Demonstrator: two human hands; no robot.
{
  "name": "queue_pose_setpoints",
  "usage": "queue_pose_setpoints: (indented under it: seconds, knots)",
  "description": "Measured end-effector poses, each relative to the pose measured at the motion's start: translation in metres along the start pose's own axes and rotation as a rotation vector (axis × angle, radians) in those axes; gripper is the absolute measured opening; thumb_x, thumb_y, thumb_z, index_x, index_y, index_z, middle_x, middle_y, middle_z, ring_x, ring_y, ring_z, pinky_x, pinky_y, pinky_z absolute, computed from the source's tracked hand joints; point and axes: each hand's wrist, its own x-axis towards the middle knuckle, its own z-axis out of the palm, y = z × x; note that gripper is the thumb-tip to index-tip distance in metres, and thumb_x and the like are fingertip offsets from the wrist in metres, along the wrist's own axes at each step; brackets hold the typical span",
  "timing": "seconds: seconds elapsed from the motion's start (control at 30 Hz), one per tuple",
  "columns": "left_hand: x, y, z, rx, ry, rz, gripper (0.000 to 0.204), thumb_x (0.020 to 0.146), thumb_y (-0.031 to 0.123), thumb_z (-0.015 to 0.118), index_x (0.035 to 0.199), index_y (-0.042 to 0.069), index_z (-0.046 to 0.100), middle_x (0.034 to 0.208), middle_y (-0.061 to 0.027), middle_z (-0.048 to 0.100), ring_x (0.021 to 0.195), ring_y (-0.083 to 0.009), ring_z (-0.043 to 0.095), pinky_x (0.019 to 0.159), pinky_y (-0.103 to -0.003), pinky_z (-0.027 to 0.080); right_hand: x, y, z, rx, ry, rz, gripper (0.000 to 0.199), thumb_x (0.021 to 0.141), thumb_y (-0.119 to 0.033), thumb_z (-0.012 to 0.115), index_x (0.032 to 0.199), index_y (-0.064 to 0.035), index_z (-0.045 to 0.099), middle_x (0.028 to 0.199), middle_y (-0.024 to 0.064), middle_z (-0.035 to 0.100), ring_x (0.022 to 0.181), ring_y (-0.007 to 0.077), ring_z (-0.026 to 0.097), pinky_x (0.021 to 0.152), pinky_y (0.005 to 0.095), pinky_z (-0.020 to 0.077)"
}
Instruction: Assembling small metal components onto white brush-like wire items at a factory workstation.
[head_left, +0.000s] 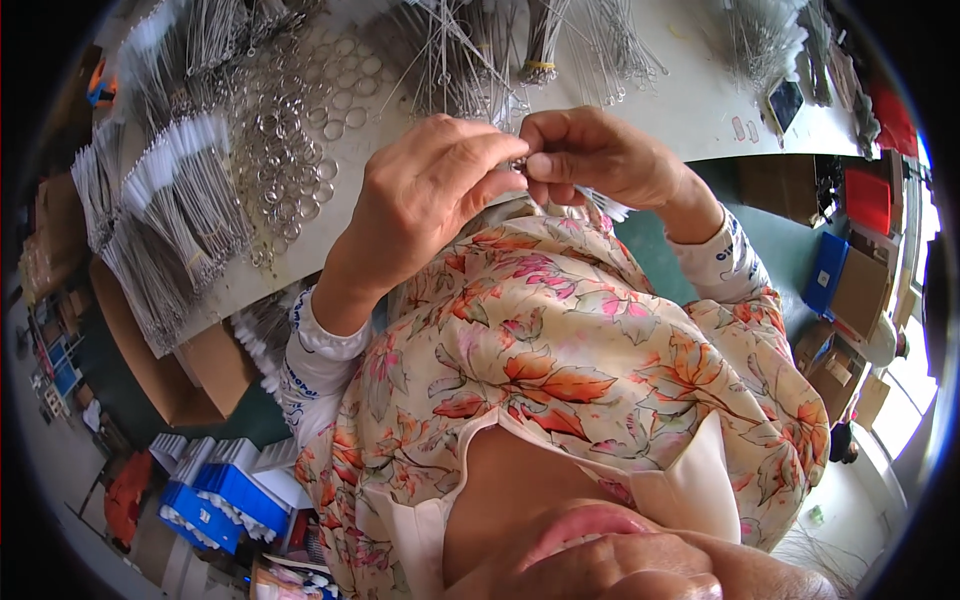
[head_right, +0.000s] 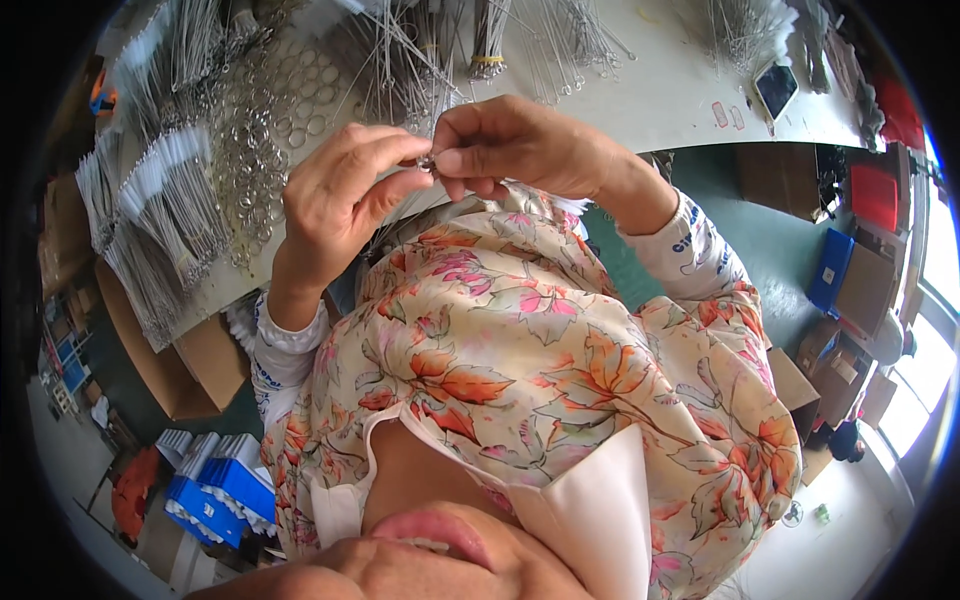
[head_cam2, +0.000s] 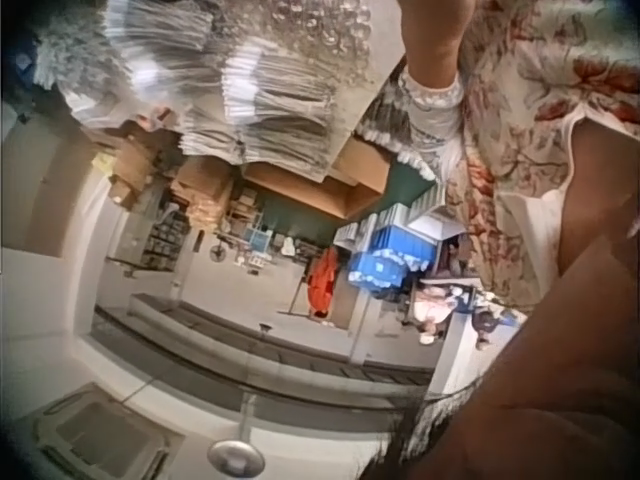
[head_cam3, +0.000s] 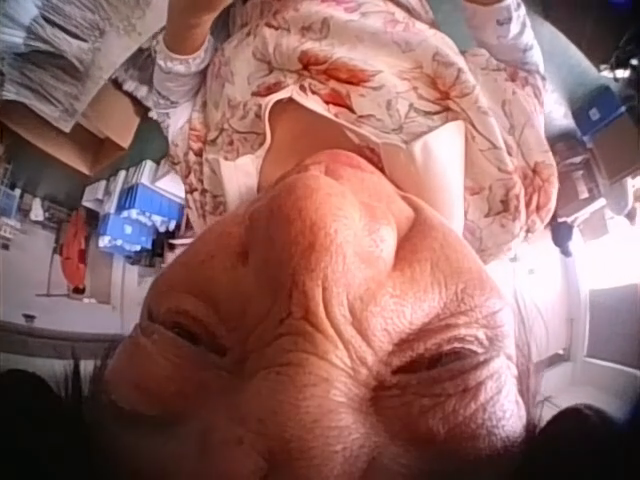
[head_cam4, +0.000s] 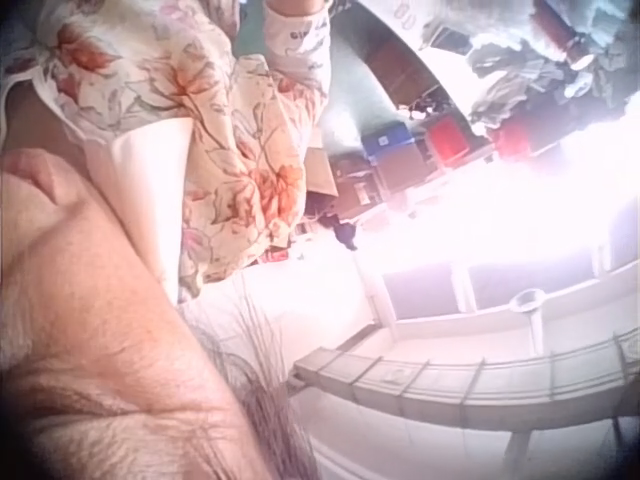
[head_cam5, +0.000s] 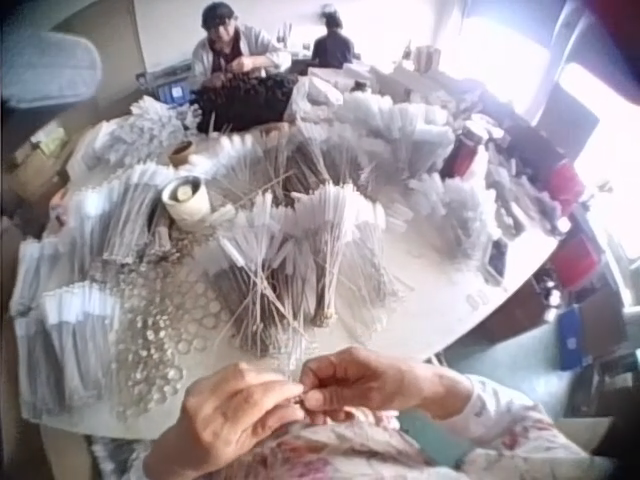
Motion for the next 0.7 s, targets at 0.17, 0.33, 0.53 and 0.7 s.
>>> queue_pose_setpoints:
  seconds: [0.17,0.33,0.53,0.7]
  knots:
    - [-0.026,-0.001,0.009,-0.020,0.114,0.188,0.020,0.072,0.009,0.071,0.086,0.002,0.059,0.079,-0.0082,0.059,0.068,-0.0230,0.058,0.057,-0.031,0.049,0.008,0.000,0.012,0.029,-0.181,0.138,0.023,0.091,-0.025,0.053,0.085,-0.0027,0.056,0.071,-0.0005,0.057,0.058,0.0050,0.047,0.053,0.0186,0.0392]
    - [-0.047,-0.001,0.007,0.080,0.087,0.124,0.021,0.079,0.013,0.067,0.094,0.001,0.059,0.085,-0.0089,0.060,0.072,-0.0217,0.059,0.059,-0.031,0.050,0.006,0.011,0.012,0.036,-0.151,0.200,0.021,0.092,-0.022,0.052,0.087,-0.0028,0.057,0.068,-0.0004,0.055,0.056,0.0036,0.045,0.049,0.0181,0.0359]
    - [-0.137,0.008,-0.029,-0.054,0.543,-0.703,0.014,0.083,0.015,0.063,0.089,0.003,0.063,0.077,-0.0080,0.063,0.063,-0.0144,0.060,0.055,-0.025,0.048,-0.034,0.022,-0.035,-1.611,0.460,0.191,0.012,0.081,-0.013,0.058,0.089,-0.0063,0.064,0.079,0.0099,0.064,0.070,0.0256,0.062,0.060,0.0352,0.0474]
    - [-0.167,0.032,0.003,0.019,0.270,-1.083,0.016,0.082,0.017,0.064,0.082,0.000,0.063,0.068,-0.0075,0.064,0.056,-0.0116,0.059,0.054,-0.024,0.047,-0.016,0.038,-0.022,-1.034,0.424,0.002,0.010,0.078,-0.009,0.062,0.085,-0.0033,0.064,0.077,0.0095,0.064,0.066,0.0239,0.061,0.060,0.0320,0.0487]
